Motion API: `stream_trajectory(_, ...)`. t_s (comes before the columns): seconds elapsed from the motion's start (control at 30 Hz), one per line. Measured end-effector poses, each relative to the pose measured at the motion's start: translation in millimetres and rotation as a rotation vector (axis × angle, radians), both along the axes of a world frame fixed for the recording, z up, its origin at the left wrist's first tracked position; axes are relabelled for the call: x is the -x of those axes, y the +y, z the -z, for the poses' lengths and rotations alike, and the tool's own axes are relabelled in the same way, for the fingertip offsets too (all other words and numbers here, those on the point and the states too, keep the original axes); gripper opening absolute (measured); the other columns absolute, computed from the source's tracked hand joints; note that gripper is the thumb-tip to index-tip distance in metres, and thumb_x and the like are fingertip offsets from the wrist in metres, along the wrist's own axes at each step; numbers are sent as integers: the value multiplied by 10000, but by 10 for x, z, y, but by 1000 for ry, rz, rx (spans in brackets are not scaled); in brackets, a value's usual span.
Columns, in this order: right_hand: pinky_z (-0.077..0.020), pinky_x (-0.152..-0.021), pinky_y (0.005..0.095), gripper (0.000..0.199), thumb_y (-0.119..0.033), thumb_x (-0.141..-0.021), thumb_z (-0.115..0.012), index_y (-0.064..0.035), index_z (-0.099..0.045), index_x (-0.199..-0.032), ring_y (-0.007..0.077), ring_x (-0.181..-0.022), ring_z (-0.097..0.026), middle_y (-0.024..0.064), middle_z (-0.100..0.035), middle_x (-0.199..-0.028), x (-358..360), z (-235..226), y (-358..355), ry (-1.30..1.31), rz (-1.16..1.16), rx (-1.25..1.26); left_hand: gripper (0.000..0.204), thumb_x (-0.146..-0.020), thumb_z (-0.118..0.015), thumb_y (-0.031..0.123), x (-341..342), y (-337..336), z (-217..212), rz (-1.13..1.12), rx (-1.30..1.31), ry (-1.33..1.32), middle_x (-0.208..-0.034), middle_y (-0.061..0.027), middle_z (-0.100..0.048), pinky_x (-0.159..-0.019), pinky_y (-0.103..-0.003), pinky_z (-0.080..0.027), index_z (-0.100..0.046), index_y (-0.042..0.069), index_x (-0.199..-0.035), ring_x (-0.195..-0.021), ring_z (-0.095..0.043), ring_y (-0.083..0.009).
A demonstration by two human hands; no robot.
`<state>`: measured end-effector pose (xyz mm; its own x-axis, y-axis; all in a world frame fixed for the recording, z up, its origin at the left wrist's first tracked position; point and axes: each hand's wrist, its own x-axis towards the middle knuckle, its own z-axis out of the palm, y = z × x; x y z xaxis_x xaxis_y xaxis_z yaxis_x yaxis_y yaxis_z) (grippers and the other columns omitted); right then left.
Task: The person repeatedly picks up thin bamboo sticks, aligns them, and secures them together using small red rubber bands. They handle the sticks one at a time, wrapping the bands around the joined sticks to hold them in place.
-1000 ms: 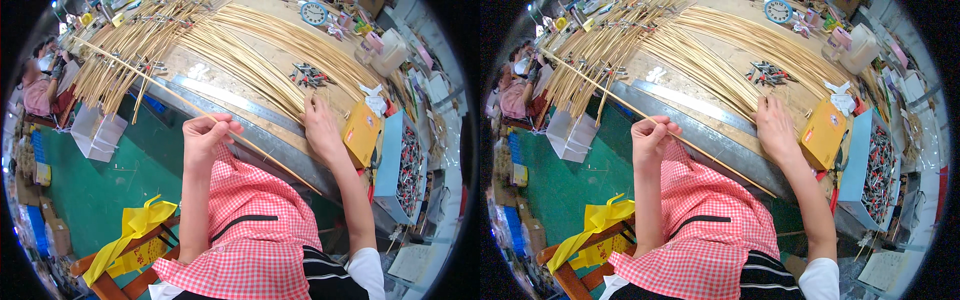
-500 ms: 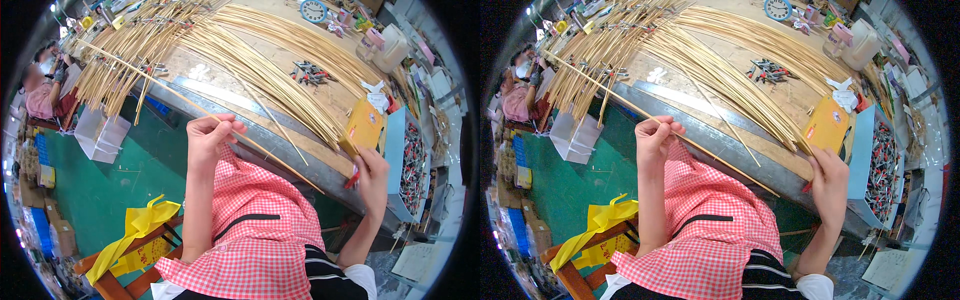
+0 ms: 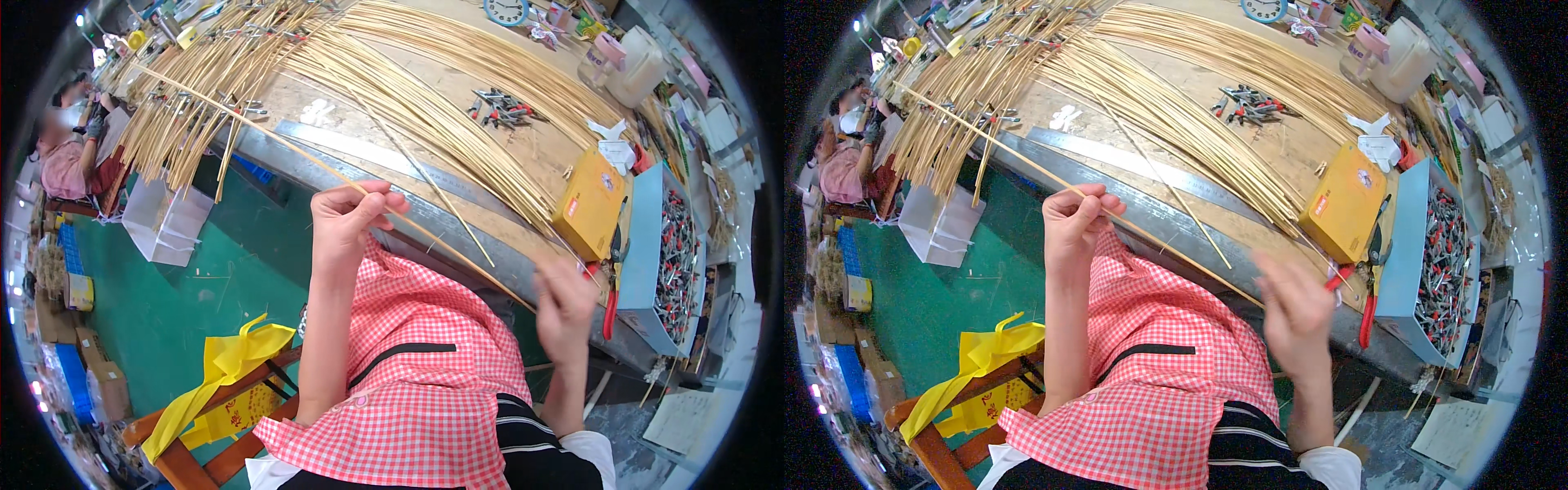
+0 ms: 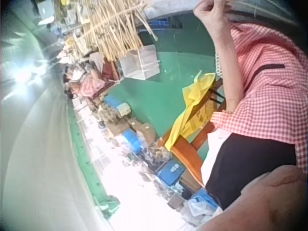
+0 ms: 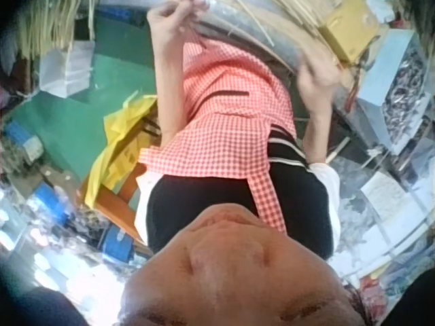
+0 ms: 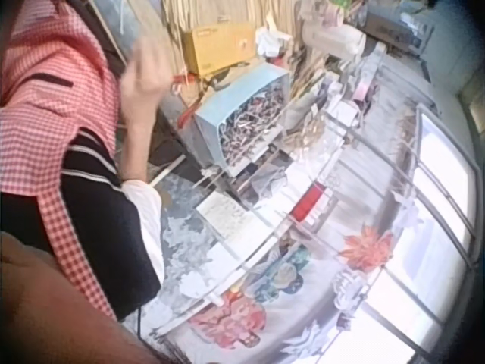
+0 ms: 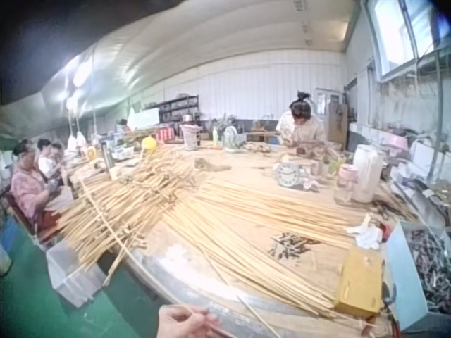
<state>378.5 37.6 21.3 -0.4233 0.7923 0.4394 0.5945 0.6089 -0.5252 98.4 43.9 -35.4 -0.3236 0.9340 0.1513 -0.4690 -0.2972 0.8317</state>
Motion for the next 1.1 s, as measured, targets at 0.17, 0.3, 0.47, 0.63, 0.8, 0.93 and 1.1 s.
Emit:
stream_trajectory(0.17, -452, -538, 341, 329, 53, -763, -634, 3, -626, -1088, 271, -623, -580, 138, -554, -757, 385, 123, -52, 59, -135, 49, 157, -835, -667, 66, 36, -8, -4, 0, -36, 0, -814, -169, -685, -600, -295, -593, -643, -38, -950, -745, -695, -265)
stream_trajectory(0.3, -459, -525, 344, 366, 57, -747, -639, 1, -617, -1108, 256, -611, -588, 123, -550, -755, 437, 184, -26, -2, -160, 8, 149, -847, -647, 56, 63, -20, 0, -51, -6, -18, -818, -176, -686, -583, -294, -600, -640, -36, -965, -743, -697, -270)
stream_trajectory(0.47, -478, -526, 344, 372, 59, -741, -634, -9, -621, -1106, 247, -615, -601, 111, -560, -765, 467, 158, -25, -8, -118, -45, 162, -820, -664, 37, 80, -12, -37, -22, -7, -33, -815, -184, -685, -546, -256, -562, -647, -79, -932, -772, -698, -278)
stream_trajectory(0.63, -483, -530, 349, 392, 60, -727, -625, -22, -623, -1110, 247, -628, -608, 103, -558, -774, 467, 229, -9, -55, -104, -63, 183, -812, -680, 56, 65, -8, -1, -37, -18, -16, -815, -179, -688, -533, -245, -552, -648, -81, -929, -779, -699, -265)
stream_trajectory(0.8, -490, -536, 340, 421, 46, -713, -618, -26, -610, -1127, 248, -644, -607, 92, -557, -801, 466, 258, 6, -173, -114, -85, 201, -812, -684, 61, 67, -5, -15, -24, 1, -29, -826, -180, -691, -523, -237, -548, -644, -82, -948, -766, -701, -263)
stream_trajectory(0.93, -498, -558, 344, 371, 10, -752, -614, -21, -605, -1121, 254, -660, -607, 97, -563, -818, 486, 270, 12, -193, -142, -54, 199, -817, -685, 66, 95, -26, -33, -3, -1, -46, -823, -186, -688, -580, -292, -579, -632, -65, -957, -723, -697, -260)
stream_trajectory(1.1, -498, -637, 356, 255, -88, -830, -609, 14, -608, -1063, 282, -749, -611, 142, -586, -867, 462, 237, 110, -69, -277, 133, 190, -825, -683, 79, 147, -33, -12, 23, -28, -25, -815, -183, -687, -579, -294, -585, -630, -54, -950, -697, -696, -241)
